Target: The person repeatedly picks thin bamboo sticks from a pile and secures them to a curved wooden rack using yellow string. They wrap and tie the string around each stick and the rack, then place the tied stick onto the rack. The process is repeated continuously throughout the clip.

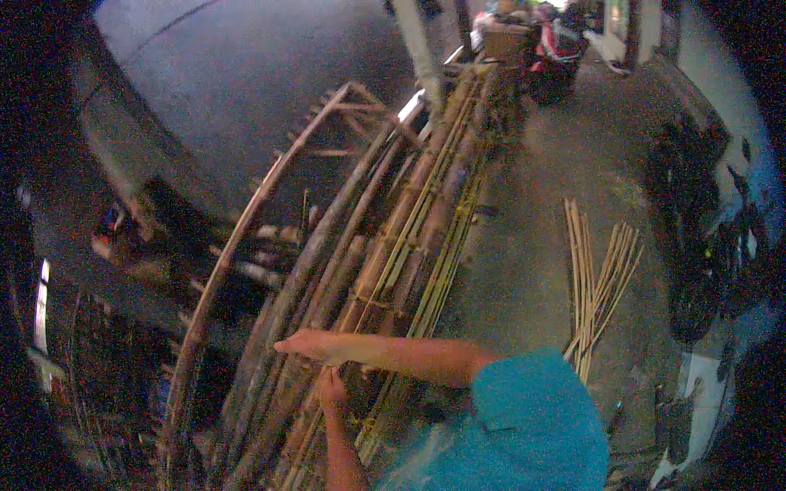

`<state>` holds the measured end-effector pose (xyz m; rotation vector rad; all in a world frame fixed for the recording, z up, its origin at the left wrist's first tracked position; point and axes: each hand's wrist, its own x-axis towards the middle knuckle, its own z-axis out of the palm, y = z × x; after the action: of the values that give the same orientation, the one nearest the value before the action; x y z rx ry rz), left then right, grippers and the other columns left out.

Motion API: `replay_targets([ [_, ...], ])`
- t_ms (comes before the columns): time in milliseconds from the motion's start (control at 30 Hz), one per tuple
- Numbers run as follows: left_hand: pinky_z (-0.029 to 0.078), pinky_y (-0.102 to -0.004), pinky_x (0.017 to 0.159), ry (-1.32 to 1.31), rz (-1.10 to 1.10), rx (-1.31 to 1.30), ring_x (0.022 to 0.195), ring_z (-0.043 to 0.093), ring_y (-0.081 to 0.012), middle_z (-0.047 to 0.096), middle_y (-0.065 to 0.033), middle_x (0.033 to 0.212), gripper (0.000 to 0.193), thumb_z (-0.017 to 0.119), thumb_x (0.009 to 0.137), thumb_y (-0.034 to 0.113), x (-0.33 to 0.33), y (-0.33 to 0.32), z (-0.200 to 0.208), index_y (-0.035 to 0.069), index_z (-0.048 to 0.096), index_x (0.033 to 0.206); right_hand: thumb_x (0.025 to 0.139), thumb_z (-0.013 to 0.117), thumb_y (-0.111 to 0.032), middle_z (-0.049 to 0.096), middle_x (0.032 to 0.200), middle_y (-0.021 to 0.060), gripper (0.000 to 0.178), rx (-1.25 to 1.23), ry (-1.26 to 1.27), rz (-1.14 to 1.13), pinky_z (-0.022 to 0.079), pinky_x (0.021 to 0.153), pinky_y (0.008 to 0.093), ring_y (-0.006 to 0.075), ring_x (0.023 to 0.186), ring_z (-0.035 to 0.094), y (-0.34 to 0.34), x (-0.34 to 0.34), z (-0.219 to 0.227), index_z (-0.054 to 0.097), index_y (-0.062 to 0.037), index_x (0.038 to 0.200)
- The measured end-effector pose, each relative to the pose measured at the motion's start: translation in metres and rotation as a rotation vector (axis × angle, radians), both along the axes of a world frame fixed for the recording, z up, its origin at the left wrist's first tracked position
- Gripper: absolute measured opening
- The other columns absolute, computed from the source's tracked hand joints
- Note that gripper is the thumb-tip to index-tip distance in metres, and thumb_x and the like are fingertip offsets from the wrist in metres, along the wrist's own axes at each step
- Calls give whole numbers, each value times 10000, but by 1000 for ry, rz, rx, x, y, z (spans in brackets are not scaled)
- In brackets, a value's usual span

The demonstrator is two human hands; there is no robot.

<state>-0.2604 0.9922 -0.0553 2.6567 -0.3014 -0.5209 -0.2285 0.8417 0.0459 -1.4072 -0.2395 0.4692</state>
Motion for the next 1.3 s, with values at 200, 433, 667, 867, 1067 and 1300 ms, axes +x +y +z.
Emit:
replay_targets([
  [200, 402, -500, 616, -666, -190, -226, 761, 574, -364, 607, -162, 784, 192, 474, 871, 221, 11, 23, -88, 85, 587, 945, 866, 526, -445, 645, 940, 129, 411, -690, -289, -114, 476, 788, 404, 311, 905, 608, -5, -20, 3, 603, -42, 841],
  [433, 331, -500, 807, -477, 2, -225, 875, 573, -351, 633, -149, 903, 218, 445, 902, 250, -2, 1, -52, 124, 605, 979, 898, 426, -448, 635, 893, 233, 520, -724, -416, 367, 473, 799, 441, 319, 810, 623, 19, 70, -78, 645, 21, 854],
  [667, 285, -507, 892, -364, 120, -110, 874, 581, -280, 643, -77, 905, 209, 440, 903, 241, -11, -20, -19, 153, 619, 964, 890, 465, -326, 611, 713, 195, 364, -547, -391, 500, 463, 707, 470, 357, 763, 596, -25, -114, -65, 636, -24, 782],
  [867, 442, -355, 580, -342, 155, -605, 670, 578, -306, 615, -139, 776, 226, 446, 897, 171, 46, -19, 45, 41, 629, 866, 903, 478, -282, 559, 655, 183, 389, -382, -413, 153, 464, 742, 414, 372, 650, 547, -6, -139, -80, 569, -12, 637],
  [1067, 463, -494, 709, -458, 79, 25, 803, 604, -381, 624, -217, 931, 309, 394, 896, 223, 141, -15, -61, 19, 617, 831, 907, 488, -273, 550, 688, 188, 325, -425, -643, -15, 455, 735, 409, 354, 707, 552, -12, -147, -143, 568, -16, 726],
  [1300, 459, -474, 763, -263, 38, 81, 867, 590, -402, 611, -240, 931, 327, 427, 886, 285, 154, 76, -84, 14, 609, 911, 862, 518, -192, 643, 835, 123, 181, 1176, -226, -1348, 472, 809, 380, 260, 799, 603, -129, -248, -114, 604, -37, 829],
])
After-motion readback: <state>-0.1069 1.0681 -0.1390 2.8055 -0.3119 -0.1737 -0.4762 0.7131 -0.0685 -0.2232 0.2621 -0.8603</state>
